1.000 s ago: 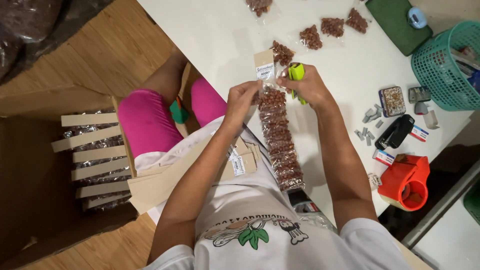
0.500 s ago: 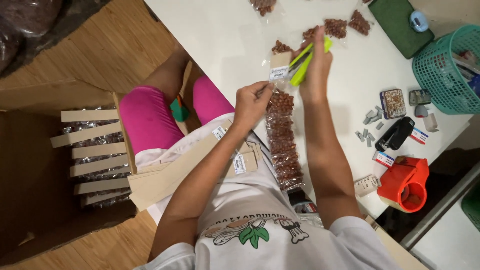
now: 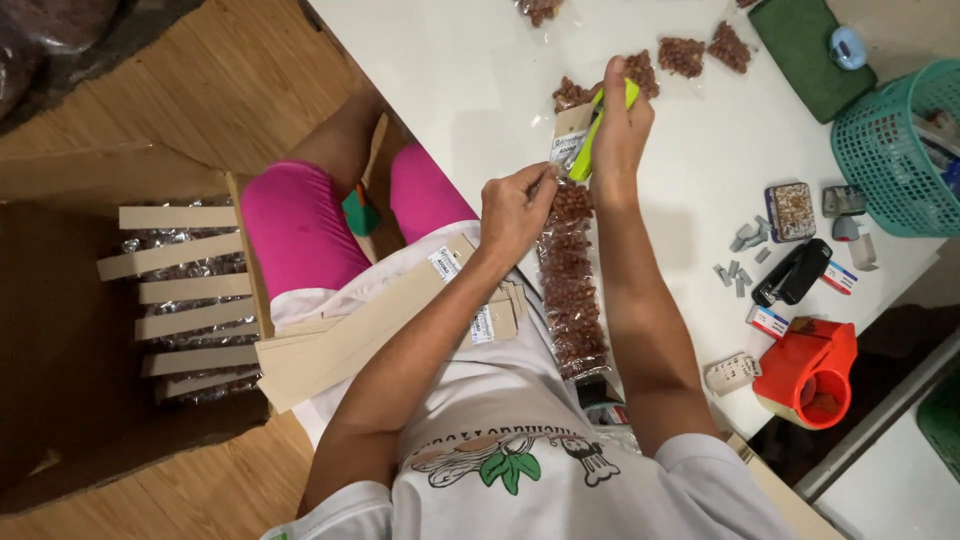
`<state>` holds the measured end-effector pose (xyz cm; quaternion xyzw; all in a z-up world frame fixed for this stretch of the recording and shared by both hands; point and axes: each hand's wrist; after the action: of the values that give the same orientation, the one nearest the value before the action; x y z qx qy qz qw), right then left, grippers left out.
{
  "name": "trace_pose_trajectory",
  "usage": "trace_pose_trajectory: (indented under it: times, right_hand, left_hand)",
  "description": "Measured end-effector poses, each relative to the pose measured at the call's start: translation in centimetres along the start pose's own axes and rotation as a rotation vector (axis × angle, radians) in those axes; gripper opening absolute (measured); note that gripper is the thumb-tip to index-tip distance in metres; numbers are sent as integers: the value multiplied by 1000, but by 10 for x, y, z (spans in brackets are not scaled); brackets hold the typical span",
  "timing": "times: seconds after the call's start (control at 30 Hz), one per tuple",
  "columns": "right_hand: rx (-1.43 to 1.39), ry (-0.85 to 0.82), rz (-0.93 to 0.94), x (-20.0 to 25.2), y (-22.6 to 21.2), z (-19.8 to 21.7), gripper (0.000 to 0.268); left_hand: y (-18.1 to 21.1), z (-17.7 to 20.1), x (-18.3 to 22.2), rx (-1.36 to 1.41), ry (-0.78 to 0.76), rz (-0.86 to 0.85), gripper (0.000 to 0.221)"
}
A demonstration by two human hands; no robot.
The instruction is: Stapling small plastic bags of snacks onto a cardboard display strip using a handheld stapler.
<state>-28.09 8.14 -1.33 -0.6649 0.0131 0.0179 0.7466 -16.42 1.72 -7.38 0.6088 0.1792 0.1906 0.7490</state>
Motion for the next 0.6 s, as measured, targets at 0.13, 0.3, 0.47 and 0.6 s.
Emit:
trace_pose_trajectory:
  times: [0.13, 0.3, 0.47, 0.6]
  right_hand:
    - [-63, 10, 24, 3, 2, -2, 46]
    - [-77, 6, 3, 1, -7, -3, 48]
    - [-185, 72, 119, -18, 34, -4, 51]
    - [71, 40, 430, -62, 94, 32, 28]
  left_hand:
    - [3, 5, 1, 4, -2, 13, 31]
    - [1, 0, 2, 20, -29, 45, 28]
    - [-3, -9, 3, -9, -10, -86, 23]
    - [0, -15, 14, 105, -27, 136, 26]
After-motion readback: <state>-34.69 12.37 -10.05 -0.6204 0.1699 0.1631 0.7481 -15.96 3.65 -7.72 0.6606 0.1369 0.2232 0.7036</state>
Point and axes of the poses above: each hand's wrist, its own x-axis away from the middle knuckle, its own z-axis out of the back of the hand, y = z × x, and after that the axes turned 6 degrees about z, right-handed
